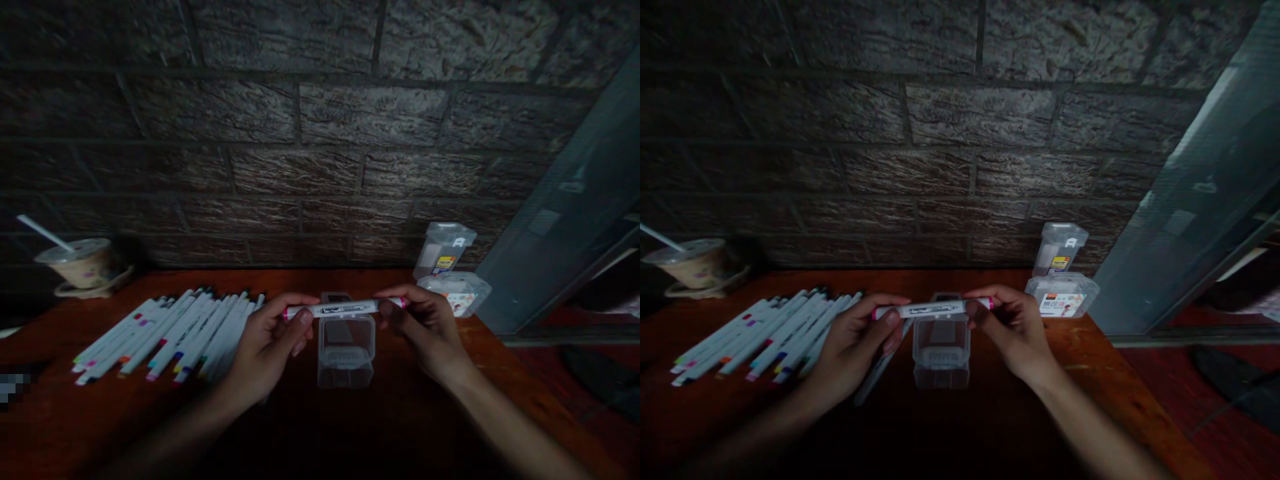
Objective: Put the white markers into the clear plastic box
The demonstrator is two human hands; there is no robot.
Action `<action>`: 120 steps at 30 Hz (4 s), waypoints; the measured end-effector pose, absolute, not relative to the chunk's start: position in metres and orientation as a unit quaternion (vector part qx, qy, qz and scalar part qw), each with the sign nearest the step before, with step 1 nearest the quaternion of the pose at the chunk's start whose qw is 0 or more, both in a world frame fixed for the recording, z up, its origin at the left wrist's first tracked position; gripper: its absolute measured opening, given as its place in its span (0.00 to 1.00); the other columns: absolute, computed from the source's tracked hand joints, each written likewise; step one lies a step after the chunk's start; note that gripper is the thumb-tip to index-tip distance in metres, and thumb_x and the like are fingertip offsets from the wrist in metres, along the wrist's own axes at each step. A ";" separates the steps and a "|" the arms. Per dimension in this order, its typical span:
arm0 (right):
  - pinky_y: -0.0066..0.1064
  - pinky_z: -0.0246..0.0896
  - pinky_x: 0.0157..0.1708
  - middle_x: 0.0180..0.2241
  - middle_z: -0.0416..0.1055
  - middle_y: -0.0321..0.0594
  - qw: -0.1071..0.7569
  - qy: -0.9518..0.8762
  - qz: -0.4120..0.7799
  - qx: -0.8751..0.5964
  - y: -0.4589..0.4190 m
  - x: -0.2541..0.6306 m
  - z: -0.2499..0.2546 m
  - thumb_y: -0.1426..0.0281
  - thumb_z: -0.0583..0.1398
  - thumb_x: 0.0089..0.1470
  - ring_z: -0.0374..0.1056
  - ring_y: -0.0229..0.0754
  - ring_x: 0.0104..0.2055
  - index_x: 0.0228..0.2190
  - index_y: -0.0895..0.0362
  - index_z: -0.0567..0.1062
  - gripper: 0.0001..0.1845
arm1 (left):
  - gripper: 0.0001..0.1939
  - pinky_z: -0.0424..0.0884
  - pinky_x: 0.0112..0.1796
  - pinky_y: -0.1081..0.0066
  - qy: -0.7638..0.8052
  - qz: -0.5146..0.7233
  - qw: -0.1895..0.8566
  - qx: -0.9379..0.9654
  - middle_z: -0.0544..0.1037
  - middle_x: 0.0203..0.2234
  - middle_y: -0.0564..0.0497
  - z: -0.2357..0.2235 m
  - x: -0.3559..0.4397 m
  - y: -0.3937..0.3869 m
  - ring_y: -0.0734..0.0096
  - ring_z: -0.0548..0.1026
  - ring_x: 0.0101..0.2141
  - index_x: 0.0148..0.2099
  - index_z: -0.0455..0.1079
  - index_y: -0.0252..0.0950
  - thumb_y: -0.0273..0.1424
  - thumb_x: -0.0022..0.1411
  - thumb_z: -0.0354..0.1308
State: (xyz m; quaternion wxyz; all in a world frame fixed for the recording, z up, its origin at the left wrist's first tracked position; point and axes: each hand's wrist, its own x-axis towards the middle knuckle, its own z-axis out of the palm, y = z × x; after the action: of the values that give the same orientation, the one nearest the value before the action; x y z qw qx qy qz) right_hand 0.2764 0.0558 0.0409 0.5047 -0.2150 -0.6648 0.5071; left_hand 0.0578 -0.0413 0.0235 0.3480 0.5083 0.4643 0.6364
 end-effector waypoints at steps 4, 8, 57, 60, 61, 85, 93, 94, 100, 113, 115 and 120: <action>0.21 0.51 0.13 0.20 0.76 0.34 0.497 -0.606 0.581 -0.218 0.056 0.273 0.031 0.61 0.70 0.58 0.61 0.31 0.15 0.36 0.53 0.84 0.08 | 0.10 0.66 0.21 0.77 0.444 0.626 0.364 0.528 0.79 0.24 0.52 0.020 0.058 -0.041 0.76 0.71 0.20 0.47 0.77 0.38 0.37 0.69 0.62; 0.21 0.49 0.11 0.22 0.78 0.35 0.485 -0.597 0.608 -0.198 0.054 0.273 0.027 0.63 0.69 0.59 0.59 0.29 0.11 0.36 0.54 0.82 0.08 | 0.12 0.67 0.19 0.76 0.426 0.612 0.399 0.533 0.83 0.28 0.48 0.018 0.058 -0.045 0.76 0.71 0.17 0.49 0.75 0.37 0.38 0.68 0.63; 0.51 0.64 0.65 0.63 0.66 0.45 0.290 -0.894 0.291 -0.179 0.088 0.269 -0.004 0.75 0.71 0.46 0.65 0.56 0.65 0.64 0.48 0.63 0.46 | 0.08 0.64 0.19 0.80 0.397 0.709 0.352 0.464 0.80 0.26 0.54 0.003 0.041 -0.044 0.80 0.71 0.17 0.48 0.76 0.38 0.35 0.71 0.62; 0.51 0.63 0.65 0.64 0.65 0.47 0.298 -0.892 0.293 -0.171 0.089 0.269 -0.008 0.75 0.71 0.46 0.64 0.57 0.66 0.65 0.50 0.61 0.47 | 0.08 0.64 0.19 0.79 0.397 0.711 0.347 0.465 0.80 0.26 0.54 0.004 0.041 -0.045 0.80 0.71 0.17 0.48 0.76 0.37 0.34 0.71 0.62; 0.51 0.63 0.65 0.64 0.65 0.48 0.299 -0.892 0.293 -0.168 0.090 0.269 -0.009 0.74 0.71 0.46 0.64 0.57 0.66 0.65 0.50 0.61 0.47 | 0.07 0.64 0.18 0.79 0.398 0.711 0.345 0.466 0.80 0.26 0.54 0.004 0.041 -0.045 0.80 0.71 0.17 0.48 0.76 0.37 0.34 0.71 0.62; 0.33 0.64 0.28 0.30 0.69 0.35 0.503 -0.770 0.353 -0.175 0.067 0.287 0.025 0.57 0.61 0.64 0.67 0.42 0.30 0.53 0.49 0.75 0.19 | 0.10 0.66 0.19 0.79 0.414 0.684 0.370 0.474 0.81 0.27 0.51 0.006 0.047 -0.045 0.79 0.71 0.17 0.47 0.76 0.35 0.36 0.70 0.63; 0.28 0.64 0.20 0.27 0.81 0.37 0.457 -0.735 0.465 -0.188 0.051 0.271 0.029 0.67 0.68 0.59 0.69 0.37 0.20 0.39 0.52 0.85 0.06 | 0.14 0.67 0.18 0.77 0.427 0.667 0.386 0.473 0.80 0.25 0.51 0.014 0.056 -0.045 0.77 0.71 0.16 0.45 0.75 0.35 0.40 0.67 0.65; 0.27 0.64 0.19 0.25 0.81 0.37 0.455 -0.723 0.486 -0.185 0.052 0.271 0.029 0.66 0.68 0.60 0.69 0.36 0.19 0.40 0.52 0.85 0.07 | 0.14 0.67 0.18 0.77 0.426 0.666 0.392 0.470 0.80 0.25 0.51 0.013 0.056 -0.045 0.76 0.71 0.16 0.45 0.75 0.35 0.40 0.67 0.64; 0.25 0.68 0.17 0.28 0.84 0.43 0.429 -0.639 0.621 -0.149 0.056 0.271 0.029 0.60 0.67 0.62 0.74 0.38 0.20 0.42 0.52 0.86 0.12 | 0.14 0.69 0.19 0.74 0.393 0.670 0.431 0.459 0.80 0.27 0.49 0.010 0.053 -0.045 0.74 0.73 0.18 0.48 0.79 0.35 0.40 0.69 0.61; 0.29 0.63 0.19 0.25 0.75 0.36 0.507 -0.663 0.517 -0.192 0.069 0.281 0.026 0.63 0.60 0.64 0.67 0.39 0.21 0.45 0.54 0.79 0.13 | 0.10 0.64 0.17 0.75 0.392 0.730 0.393 0.399 0.79 0.22 0.50 0.016 0.043 -0.042 0.73 0.70 0.16 0.44 0.78 0.34 0.34 0.66 0.60; 0.33 0.70 0.28 0.33 0.74 0.38 0.535 -0.717 0.388 -0.221 0.072 0.281 0.025 0.64 0.64 0.60 0.70 0.41 0.30 0.51 0.52 0.76 0.18 | 0.08 0.63 0.16 0.76 0.395 0.748 0.377 0.376 0.75 0.19 0.54 0.019 0.040 -0.039 0.73 0.68 0.15 0.42 0.77 0.35 0.32 0.64 0.59; 0.59 0.61 0.64 0.65 0.63 0.52 0.404 -0.871 0.209 -0.189 0.072 0.278 0.019 0.64 0.77 0.44 0.63 0.63 0.65 0.69 0.49 0.55 0.58 | 0.15 0.53 0.14 0.77 0.450 0.724 0.353 0.386 0.60 0.12 0.59 0.012 0.030 -0.032 0.77 0.58 0.12 0.23 0.65 0.38 0.34 0.62 0.56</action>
State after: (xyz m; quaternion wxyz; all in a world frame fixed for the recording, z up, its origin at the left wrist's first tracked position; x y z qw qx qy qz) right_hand 0.2785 0.0719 0.0193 0.4036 -0.1887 -0.8706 0.2086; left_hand 0.0300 -0.0320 0.0118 0.3533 0.3857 0.4504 0.7236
